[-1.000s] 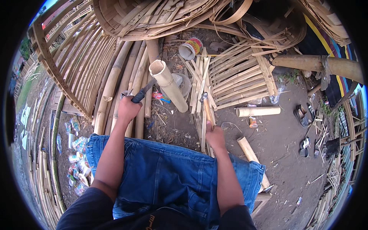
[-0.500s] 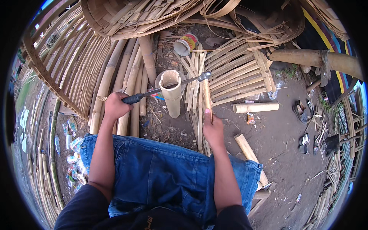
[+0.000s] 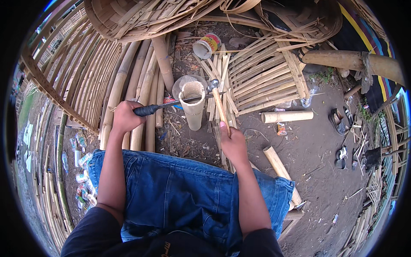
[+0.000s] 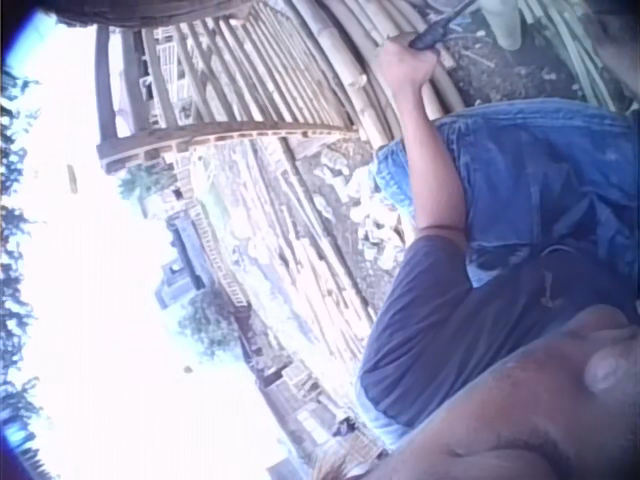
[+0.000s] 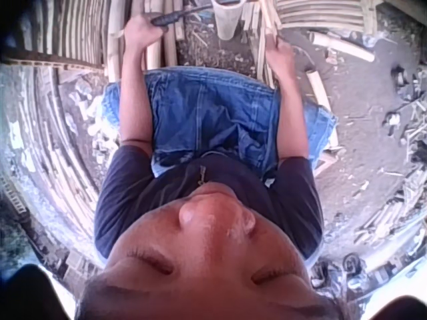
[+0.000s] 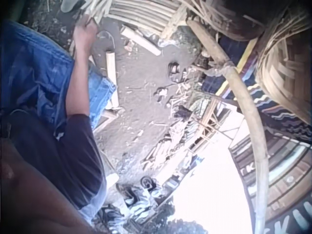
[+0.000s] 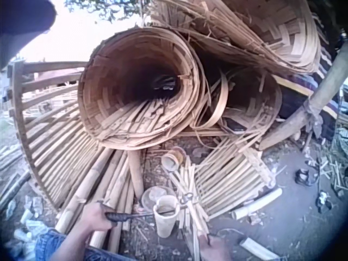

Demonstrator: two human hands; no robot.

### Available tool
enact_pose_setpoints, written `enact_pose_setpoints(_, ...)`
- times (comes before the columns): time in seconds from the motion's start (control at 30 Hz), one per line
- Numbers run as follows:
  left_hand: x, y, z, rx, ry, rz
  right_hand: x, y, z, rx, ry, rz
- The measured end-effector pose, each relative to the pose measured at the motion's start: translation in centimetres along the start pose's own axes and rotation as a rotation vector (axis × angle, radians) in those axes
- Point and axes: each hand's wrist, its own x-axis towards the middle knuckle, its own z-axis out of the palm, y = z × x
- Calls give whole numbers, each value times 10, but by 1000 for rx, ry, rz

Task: The person splits a piece of bamboo by hand using a knife and a hammer, striking the back of the knife to drive it through the wood.

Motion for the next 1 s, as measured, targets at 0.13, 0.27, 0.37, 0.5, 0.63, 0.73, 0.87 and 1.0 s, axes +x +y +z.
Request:
enact_pose_setpoints(0.13, 1, -2, -2, 7, -28, -14, 0, 4, 6, -68, 19, 5)
enact_pose_setpoints(0.27, 1, 0, 1, 40, -5, -9, -2, -1, 2, 34, 9, 43)
enact_pose_setpoints(0.37, 0, 2, -1, 43, 0, -31, -3, -13, -16, 15, 148, -126)
enact_pose_setpoints(0.5, -5, 6, 1, 67, 10, -60, -31, -68, -69, 604, 359, -431)
enact_pose_setpoints(0.63, -3, 7, 0, 89, 9, -31, -29, -67, -66, 1197, 300, -954)
enact_pose_setpoints(0.73, 0, 19, -4, 80, 10, -50, -3, 52, 13, 119, 346, -330)
enact_pose_setpoints(0.87, -5, 10, -2, 79, 23, -187, 11, 59, 26, 50, 166, 41)
enact_pose_setpoints(1.0, -13, -1, 3, 54, -21, -236, 0, 17, 2, 282, 60, 261)
